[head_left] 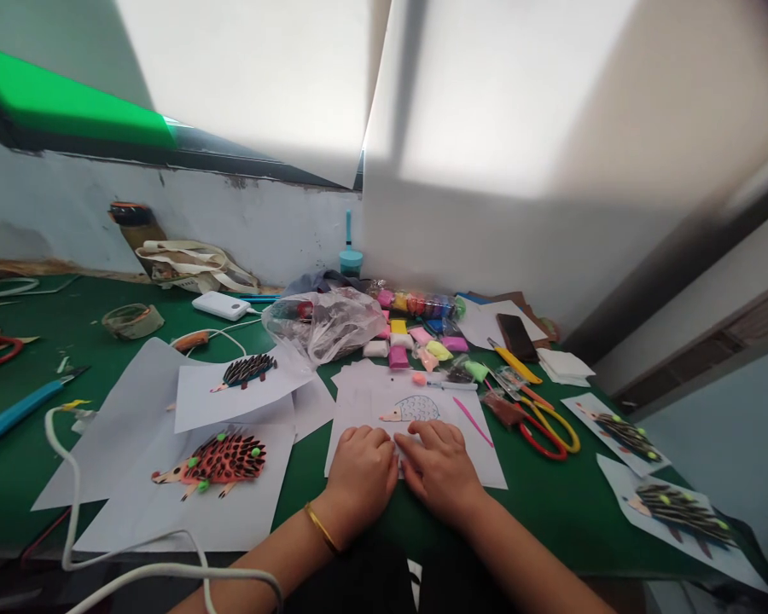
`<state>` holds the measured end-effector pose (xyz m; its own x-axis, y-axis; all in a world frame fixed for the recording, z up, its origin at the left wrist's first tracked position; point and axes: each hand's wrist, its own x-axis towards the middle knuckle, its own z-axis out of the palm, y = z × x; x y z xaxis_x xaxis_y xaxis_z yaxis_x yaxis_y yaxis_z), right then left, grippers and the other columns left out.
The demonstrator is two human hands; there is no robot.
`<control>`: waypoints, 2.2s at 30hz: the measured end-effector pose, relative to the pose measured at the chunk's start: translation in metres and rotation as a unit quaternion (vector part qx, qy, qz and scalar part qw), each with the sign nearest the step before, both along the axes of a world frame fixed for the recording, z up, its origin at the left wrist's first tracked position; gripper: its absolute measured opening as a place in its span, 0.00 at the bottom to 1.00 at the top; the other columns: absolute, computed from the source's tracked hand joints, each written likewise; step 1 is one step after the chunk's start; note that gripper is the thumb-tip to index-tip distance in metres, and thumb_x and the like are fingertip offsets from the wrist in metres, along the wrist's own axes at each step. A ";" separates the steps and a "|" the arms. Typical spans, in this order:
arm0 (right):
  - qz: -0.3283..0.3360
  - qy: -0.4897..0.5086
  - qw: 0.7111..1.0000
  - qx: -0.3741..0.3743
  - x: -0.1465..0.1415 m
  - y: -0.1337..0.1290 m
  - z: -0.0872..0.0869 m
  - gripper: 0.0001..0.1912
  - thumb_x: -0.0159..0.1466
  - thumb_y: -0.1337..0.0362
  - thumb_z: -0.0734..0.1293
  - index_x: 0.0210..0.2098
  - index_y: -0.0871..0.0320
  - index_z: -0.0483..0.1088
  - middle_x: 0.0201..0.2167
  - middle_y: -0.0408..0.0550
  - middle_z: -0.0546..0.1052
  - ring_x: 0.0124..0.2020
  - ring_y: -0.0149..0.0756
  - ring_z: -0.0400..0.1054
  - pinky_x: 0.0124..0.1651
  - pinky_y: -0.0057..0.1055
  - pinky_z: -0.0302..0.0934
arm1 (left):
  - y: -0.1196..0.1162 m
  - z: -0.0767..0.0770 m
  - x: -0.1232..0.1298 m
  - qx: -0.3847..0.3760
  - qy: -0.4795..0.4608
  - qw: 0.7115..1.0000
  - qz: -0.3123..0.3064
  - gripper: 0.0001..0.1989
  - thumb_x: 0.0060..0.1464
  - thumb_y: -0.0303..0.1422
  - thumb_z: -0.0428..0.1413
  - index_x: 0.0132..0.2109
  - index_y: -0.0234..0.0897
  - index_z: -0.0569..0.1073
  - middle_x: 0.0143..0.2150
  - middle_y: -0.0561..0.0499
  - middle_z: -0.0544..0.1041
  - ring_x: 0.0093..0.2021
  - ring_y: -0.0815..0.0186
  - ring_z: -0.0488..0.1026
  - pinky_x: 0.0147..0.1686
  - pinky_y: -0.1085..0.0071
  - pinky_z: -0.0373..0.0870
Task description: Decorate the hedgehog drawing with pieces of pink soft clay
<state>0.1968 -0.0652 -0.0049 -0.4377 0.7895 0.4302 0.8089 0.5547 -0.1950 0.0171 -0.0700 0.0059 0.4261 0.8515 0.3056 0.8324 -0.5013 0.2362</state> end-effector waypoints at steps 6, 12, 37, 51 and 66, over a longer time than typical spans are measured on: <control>0.006 0.022 1.000 0.005 0.000 0.000 0.001 0.07 0.63 0.65 0.66 0.39 0.50 0.75 0.45 0.47 0.75 0.47 0.41 0.63 0.51 0.41 0.49 | 0.000 0.001 0.000 -0.001 0.001 1.000 0.001 0.07 0.60 0.28 0.51 0.36 0.38 0.74 0.37 0.50 0.75 0.41 0.60 0.70 0.45 0.59 0.61; 0.007 0.007 1.000 -0.020 -0.001 -0.001 0.002 0.15 0.62 0.65 0.67 0.49 0.51 0.73 0.47 0.48 0.74 0.49 0.43 0.63 0.53 0.41 0.50 | -0.001 0.002 0.000 -0.003 0.022 1.000 0.006 0.06 0.59 0.29 0.51 0.41 0.39 0.72 0.38 0.50 0.74 0.42 0.59 0.69 0.45 0.58 0.61; 0.000 0.037 0.998 -0.045 0.002 0.000 0.003 0.14 0.63 0.67 0.64 0.46 0.48 0.75 0.48 0.47 0.75 0.50 0.43 0.64 0.54 0.42 0.53 | -0.002 0.004 0.001 -0.012 0.021 1.000 0.002 0.10 0.60 0.30 0.52 0.47 0.42 0.73 0.41 0.50 0.74 0.44 0.59 0.68 0.49 0.58 0.61; 0.018 0.042 0.995 -0.085 0.002 0.002 0.008 0.21 0.59 0.71 0.64 0.51 0.54 0.73 0.53 0.48 0.74 0.54 0.42 0.63 0.59 0.43 0.53 | -0.002 0.004 0.001 -0.001 0.024 1.000 0.003 0.14 0.59 0.30 0.51 0.51 0.40 0.72 0.41 0.48 0.74 0.44 0.58 0.69 0.50 0.56 0.62; 0.015 0.122 0.988 -0.089 0.008 0.011 0.002 0.10 0.64 0.72 0.61 0.38 0.55 0.72 0.36 0.46 0.77 0.41 0.38 0.67 0.47 0.36 0.58 | 0.002 0.017 0.000 -0.035 0.027 0.999 0.004 0.06 0.59 0.30 0.53 0.42 0.39 0.74 0.40 0.48 0.75 0.44 0.58 0.71 0.50 0.59 0.65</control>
<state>0.2044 -0.0542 -0.0024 -0.3619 0.8508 0.3809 0.7091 0.5165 -0.4800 0.0170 -0.0678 0.0232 0.4340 0.8731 0.2222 0.8484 -0.4791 0.2253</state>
